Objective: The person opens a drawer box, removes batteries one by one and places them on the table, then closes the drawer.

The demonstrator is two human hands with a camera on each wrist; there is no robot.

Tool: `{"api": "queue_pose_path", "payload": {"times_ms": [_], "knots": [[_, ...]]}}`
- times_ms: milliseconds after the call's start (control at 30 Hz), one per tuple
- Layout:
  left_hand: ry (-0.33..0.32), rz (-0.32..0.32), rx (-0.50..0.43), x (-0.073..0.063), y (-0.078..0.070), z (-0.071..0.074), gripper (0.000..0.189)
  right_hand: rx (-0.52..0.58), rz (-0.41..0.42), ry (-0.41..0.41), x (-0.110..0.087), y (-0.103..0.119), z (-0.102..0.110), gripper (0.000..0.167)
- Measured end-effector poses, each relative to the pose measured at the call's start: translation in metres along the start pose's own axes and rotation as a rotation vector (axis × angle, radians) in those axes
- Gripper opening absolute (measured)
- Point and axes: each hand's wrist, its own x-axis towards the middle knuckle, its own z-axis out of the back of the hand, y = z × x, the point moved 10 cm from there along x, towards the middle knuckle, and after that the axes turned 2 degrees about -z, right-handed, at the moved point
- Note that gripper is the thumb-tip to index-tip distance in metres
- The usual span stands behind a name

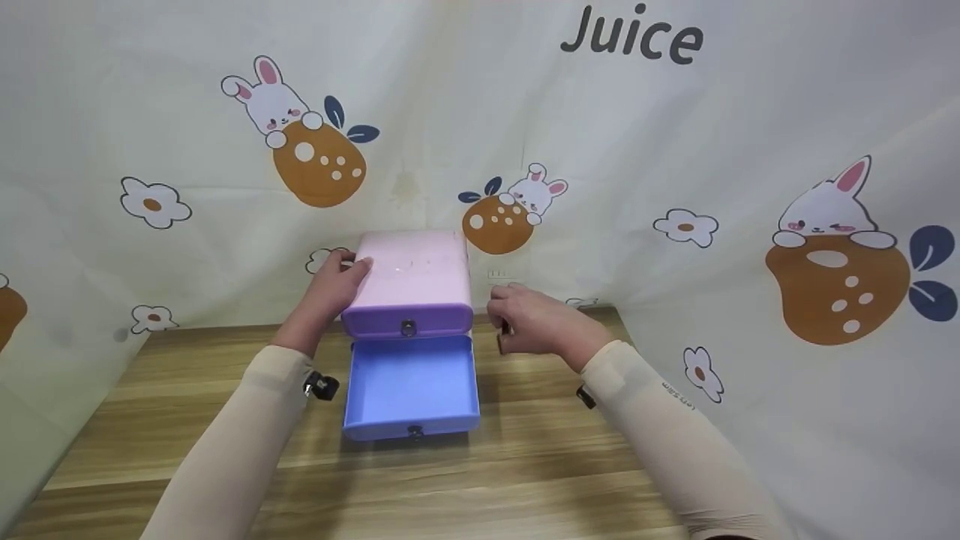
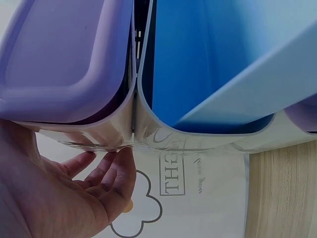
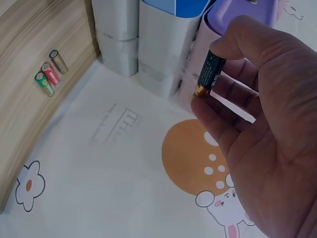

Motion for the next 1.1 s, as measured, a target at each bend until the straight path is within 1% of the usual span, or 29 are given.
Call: {"api": "queue_pose_path", "payload": {"times_ms": [333,467,567,700,767,967,1100], "knots": [[-0.004,0.004,0.006,0.000,0.000,0.001,0.069,0.004,-0.013,-0.004,0.003,-0.010,0.001,0.025],[-0.001,0.003,-0.003,0.000,0.000,0.001,0.070,0.004,-0.010,-0.012,0.004,-0.015,0.001,0.024],[-0.002,0.004,-0.007,0.000,0.000,0.002,0.070,0.005,-0.025,-0.017,0.005,-0.023,-0.001,0.022],[-0.004,0.007,0.004,0.001,0.002,0.000,0.072,0.009,-0.079,-0.013,0.004,-0.036,-0.003,0.022],[-0.002,0.008,0.005,0.001,0.002,0.000,0.072,0.016,-0.092,-0.013,0.004,-0.042,-0.003,0.023],[-0.006,0.007,-0.003,0.001,0.002,0.000,0.072,0.039,-0.082,-0.039,0.004,-0.051,-0.003,0.023],[-0.006,0.014,0.003,0.001,0.002,0.000,0.071,0.051,-0.098,-0.040,0.004,-0.056,-0.004,0.022]]}}
